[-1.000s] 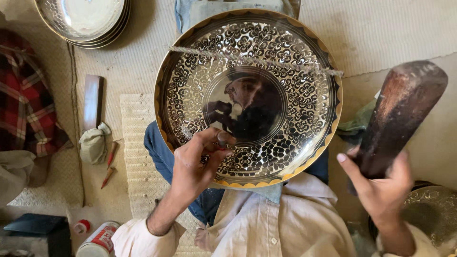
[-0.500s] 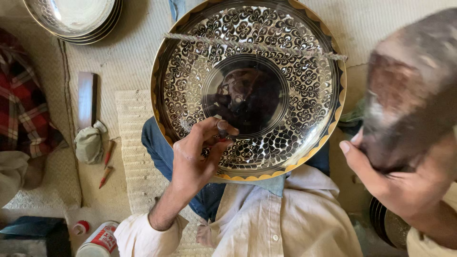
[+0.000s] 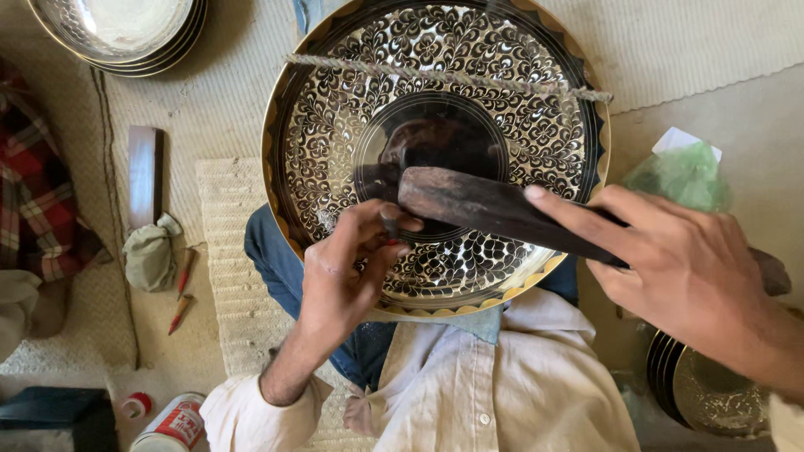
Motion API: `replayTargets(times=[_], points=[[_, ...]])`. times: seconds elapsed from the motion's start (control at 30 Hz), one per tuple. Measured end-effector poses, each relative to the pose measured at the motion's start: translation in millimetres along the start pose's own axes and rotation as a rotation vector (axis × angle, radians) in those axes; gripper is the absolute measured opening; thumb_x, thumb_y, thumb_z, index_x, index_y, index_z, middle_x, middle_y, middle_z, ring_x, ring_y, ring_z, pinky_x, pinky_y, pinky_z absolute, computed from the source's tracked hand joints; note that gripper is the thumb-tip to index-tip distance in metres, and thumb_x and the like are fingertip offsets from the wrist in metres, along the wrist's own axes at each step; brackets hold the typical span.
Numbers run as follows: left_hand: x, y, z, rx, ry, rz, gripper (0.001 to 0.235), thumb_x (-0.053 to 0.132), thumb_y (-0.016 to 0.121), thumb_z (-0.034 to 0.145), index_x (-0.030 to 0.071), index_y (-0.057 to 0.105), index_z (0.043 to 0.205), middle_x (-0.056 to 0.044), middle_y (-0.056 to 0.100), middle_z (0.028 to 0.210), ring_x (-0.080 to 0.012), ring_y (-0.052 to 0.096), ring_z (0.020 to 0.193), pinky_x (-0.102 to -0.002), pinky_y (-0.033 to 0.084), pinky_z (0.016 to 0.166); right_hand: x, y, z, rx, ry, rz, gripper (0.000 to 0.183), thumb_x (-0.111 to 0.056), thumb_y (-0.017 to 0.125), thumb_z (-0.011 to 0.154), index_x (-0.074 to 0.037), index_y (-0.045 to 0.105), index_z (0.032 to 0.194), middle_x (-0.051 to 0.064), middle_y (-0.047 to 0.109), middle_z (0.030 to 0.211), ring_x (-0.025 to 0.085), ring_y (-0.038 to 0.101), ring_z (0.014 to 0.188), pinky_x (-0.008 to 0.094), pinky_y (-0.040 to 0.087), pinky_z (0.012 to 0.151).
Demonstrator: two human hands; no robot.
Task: The person sits on a floor mat and uses a hammer and a small metal punch to create a decorative pattern on a brass tray. The tray is held steady on the person's lap, and the hammer is used to strike the punch repeatedly along the tray's surface.
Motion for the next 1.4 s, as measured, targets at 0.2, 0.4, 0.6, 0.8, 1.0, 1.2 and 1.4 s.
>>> replayTargets(times=[0.2,0.4,0.6,0.8,1.0,1.2,1.4], points=[[-3.9,4.4,-4.3,0.065,0.019,0.061,0.040,-0.008,0.073,0.091,-0.001,0.054,0.125,-0.011,0.078,0.113,-0.0152,0.080,0.092,-0.026,0.064,0.074,-0.6,-26.9,1.6,0.196,0.004,0.082,0.076,-0.007,0.079,0.077,-0.017,0.055,0.148,0.007,0.063,0.093,0.025,0.067,0.073,0.039,0.058,0.063],[-6.3,6.0,-6.6,0.070,0.031,0.103,0.036,-0.008,0.073,0.092,0.000,0.054,0.121,-0.009,0.079,0.114,-0.0128,0.076,0.081,-0.025,0.061,0.068,1.2,-23.4,0.3,0.432,0.077,0.504,0.071,-0.008,0.075,0.086,-0.006,0.041,0.148,0.010,0.064,0.110,0.023,0.068,0.085,0.038,0.058,0.070],[-8.2,6.9,-3.8,0.071,0.071,0.155,0.037,-0.007,0.073,0.093,-0.001,0.053,0.123,-0.009,0.077,0.110,-0.0150,0.080,0.089,-0.024,0.061,0.065,-1.3,5.5,8.4,-0.005,0.098,0.252,0.082,-0.016,0.083,0.078,-0.031,0.049,0.152,0.001,0.066,0.088,0.017,0.063,0.057,0.036,0.060,0.053],[-4.5,6.7,-4.0,0.085,0.111,0.168,0.042,-0.008,0.071,0.093,-0.001,0.050,0.129,-0.011,0.077,0.113,-0.0208,0.080,0.100,-0.027,0.064,0.075,-4.1,10.8,11.8,0.080,0.060,0.169,0.086,-0.009,0.075,0.079,-0.028,0.046,0.157,-0.001,0.065,0.091,0.015,0.061,0.061,0.031,0.057,0.048],[-2.7,6.3,-3.1,0.083,0.109,0.199,0.043,-0.008,0.073,0.093,-0.001,0.050,0.128,-0.012,0.078,0.114,-0.0208,0.080,0.100,-0.028,0.062,0.074,-3.3,6.5,10.8,0.158,0.072,0.307,0.084,-0.010,0.074,0.078,-0.027,0.048,0.156,0.001,0.067,0.095,0.017,0.063,0.063,0.033,0.056,0.052],[-0.6,7.1,-2.7,0.088,0.120,0.183,0.041,-0.010,0.070,0.093,-0.002,0.050,0.127,-0.013,0.077,0.114,-0.0211,0.080,0.101,-0.028,0.063,0.075,-4.5,-0.3,12.6,0.143,0.124,0.400,0.084,-0.009,0.072,0.078,-0.027,0.048,0.157,0.003,0.067,0.097,0.020,0.064,0.067,0.036,0.056,0.058],[3.3,5.8,-0.9,0.087,0.099,0.199,0.041,-0.010,0.071,0.092,-0.001,0.051,0.126,-0.011,0.076,0.114,-0.0212,0.080,0.099,-0.029,0.061,0.073,-3.8,1.9,13.5,0.167,0.119,0.434,0.087,-0.007,0.072,0.075,-0.023,0.046,0.156,0.005,0.068,0.099,0.020,0.065,0.068,0.037,0.057,0.059]])
Point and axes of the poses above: each hand's wrist, its own z-axis towards the middle knuckle, its own y-axis out of the palm, x = y × z, the point moved 1 cm from there along z, towards the middle knuckle
